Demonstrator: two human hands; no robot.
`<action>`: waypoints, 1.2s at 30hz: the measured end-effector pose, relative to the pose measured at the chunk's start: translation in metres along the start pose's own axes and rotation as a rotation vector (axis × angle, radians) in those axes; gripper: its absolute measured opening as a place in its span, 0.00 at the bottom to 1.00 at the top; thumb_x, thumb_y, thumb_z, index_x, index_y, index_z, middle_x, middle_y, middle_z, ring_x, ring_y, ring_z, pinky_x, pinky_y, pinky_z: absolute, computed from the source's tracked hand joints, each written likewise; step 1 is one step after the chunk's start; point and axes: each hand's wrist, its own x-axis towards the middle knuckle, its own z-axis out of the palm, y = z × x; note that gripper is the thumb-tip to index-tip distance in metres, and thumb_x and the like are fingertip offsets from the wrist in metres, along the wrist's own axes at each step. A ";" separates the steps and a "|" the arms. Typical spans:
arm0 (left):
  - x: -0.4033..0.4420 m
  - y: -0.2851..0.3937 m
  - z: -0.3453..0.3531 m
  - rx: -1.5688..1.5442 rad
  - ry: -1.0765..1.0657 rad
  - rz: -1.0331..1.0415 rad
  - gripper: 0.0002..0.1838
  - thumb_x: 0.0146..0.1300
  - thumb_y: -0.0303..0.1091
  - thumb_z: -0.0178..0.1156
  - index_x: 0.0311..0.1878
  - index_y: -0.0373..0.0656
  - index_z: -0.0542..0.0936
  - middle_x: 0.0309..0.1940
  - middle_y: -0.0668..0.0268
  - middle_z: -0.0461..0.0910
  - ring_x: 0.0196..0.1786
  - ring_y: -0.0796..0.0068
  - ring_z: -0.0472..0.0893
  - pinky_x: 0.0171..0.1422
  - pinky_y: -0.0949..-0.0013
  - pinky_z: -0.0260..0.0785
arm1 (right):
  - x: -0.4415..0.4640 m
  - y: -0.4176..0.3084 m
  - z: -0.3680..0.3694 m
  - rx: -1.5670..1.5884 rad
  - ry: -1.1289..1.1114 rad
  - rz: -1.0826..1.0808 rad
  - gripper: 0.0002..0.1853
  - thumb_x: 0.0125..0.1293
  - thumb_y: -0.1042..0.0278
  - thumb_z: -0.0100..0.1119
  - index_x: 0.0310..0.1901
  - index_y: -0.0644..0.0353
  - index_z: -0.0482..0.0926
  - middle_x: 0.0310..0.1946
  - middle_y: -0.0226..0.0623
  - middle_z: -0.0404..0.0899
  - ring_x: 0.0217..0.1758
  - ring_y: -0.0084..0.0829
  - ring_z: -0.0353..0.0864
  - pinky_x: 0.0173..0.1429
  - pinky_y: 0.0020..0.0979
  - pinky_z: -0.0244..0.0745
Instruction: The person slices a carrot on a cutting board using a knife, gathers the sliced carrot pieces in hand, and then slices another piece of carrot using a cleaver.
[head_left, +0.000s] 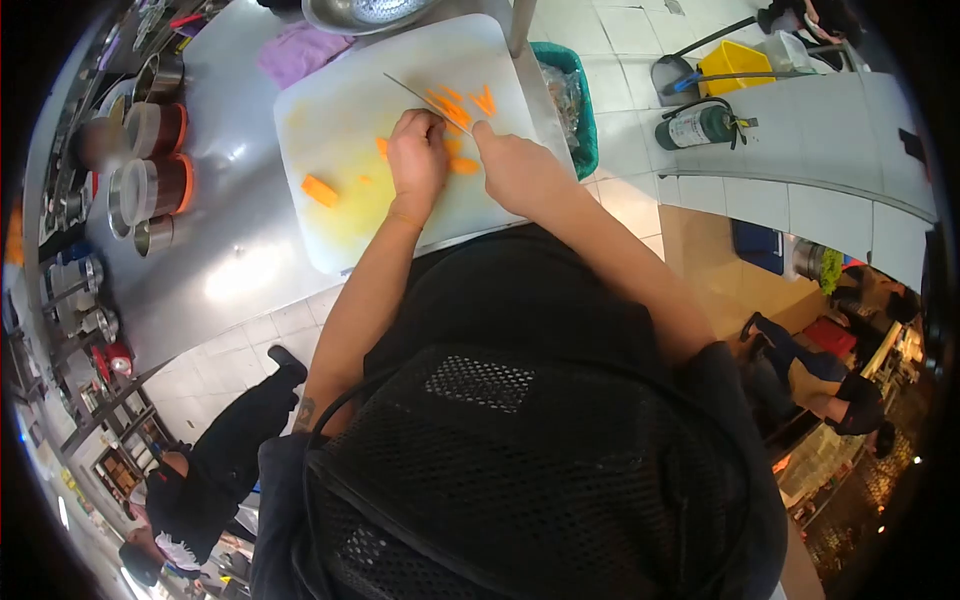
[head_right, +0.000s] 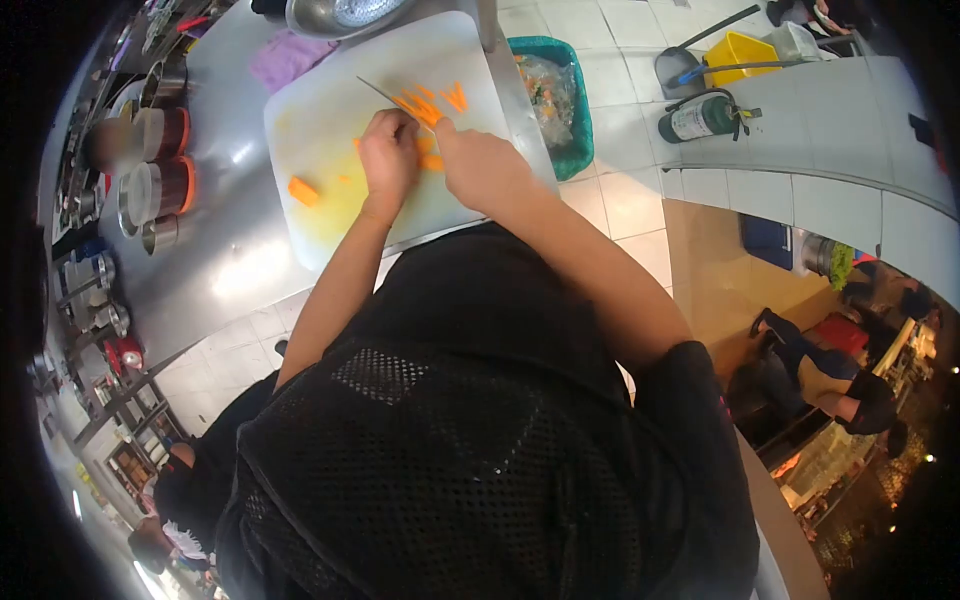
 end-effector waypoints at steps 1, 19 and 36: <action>0.003 0.000 0.000 -0.001 0.003 0.015 0.01 0.60 0.19 0.65 0.35 0.32 0.84 0.39 0.52 0.85 0.41 0.47 0.84 0.48 0.55 0.77 | -0.006 -0.011 -0.019 -0.001 -0.045 0.022 0.16 0.66 0.79 0.54 0.55 0.65 0.69 0.36 0.60 0.84 0.43 0.62 0.86 0.47 0.59 0.78; 0.000 -0.005 -0.052 0.046 0.014 -0.238 0.12 0.64 0.26 0.65 0.50 0.38 0.88 0.46 0.55 0.86 0.47 0.51 0.84 0.57 0.55 0.77 | 0.012 0.009 -0.030 0.159 0.037 -0.045 0.12 0.74 0.70 0.58 0.55 0.63 0.73 0.37 0.61 0.84 0.44 0.65 0.84 0.48 0.60 0.76; -0.001 0.033 -0.063 0.118 -0.464 -0.024 0.09 0.60 0.22 0.64 0.43 0.40 0.88 0.44 0.60 0.84 0.48 0.52 0.80 0.57 0.56 0.75 | -0.003 0.032 -0.023 0.000 -0.121 0.005 0.14 0.66 0.77 0.53 0.53 0.64 0.72 0.37 0.58 0.86 0.44 0.59 0.88 0.50 0.57 0.81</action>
